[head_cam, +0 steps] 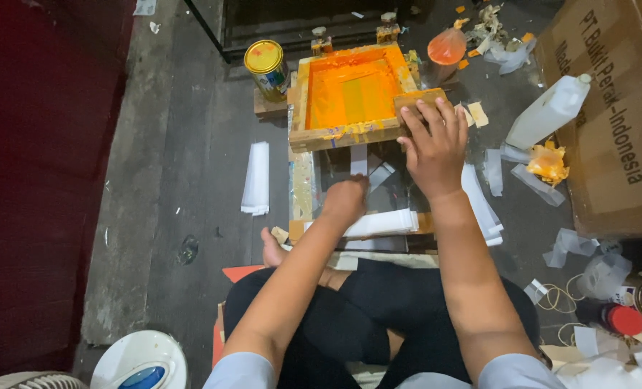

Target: Preparing a screen printing frame by applying strips of material and spreading ink using a wooden block.

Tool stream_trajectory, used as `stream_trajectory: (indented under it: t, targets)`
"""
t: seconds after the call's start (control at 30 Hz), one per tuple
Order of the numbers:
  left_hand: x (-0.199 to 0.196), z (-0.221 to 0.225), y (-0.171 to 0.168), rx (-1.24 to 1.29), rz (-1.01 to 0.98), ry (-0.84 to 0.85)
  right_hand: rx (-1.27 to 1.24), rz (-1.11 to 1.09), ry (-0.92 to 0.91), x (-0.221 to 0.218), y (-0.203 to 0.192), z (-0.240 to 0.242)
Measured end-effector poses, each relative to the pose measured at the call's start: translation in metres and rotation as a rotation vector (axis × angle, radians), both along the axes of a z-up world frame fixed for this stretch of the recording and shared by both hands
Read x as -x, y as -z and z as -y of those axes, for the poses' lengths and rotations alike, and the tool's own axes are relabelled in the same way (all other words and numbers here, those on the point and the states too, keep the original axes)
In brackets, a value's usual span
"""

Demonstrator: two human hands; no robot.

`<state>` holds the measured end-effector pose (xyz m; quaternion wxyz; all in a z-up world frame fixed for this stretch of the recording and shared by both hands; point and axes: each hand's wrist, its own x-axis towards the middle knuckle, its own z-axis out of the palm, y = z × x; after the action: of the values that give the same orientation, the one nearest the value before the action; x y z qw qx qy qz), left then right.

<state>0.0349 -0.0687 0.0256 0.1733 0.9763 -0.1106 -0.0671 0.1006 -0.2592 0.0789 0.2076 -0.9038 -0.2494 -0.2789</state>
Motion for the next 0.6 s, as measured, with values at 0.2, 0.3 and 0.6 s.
stream_trajectory:
  t: [0.2, 0.3, 0.6]
  targets:
    - [-0.008, -0.004, 0.042, -0.055, 0.054, -0.040, 0.021, -0.008, 0.016, 0.003, 0.002, 0.001]
    - [0.007, -0.007, 0.027, -0.003, 0.120, -0.138, 0.011, 0.001, 0.003, 0.003, 0.000, 0.001]
    - [0.061, -0.029, -0.004, 0.039, 0.640, -0.171, 0.029, 0.018, -0.020, -0.001, 0.006, 0.007]
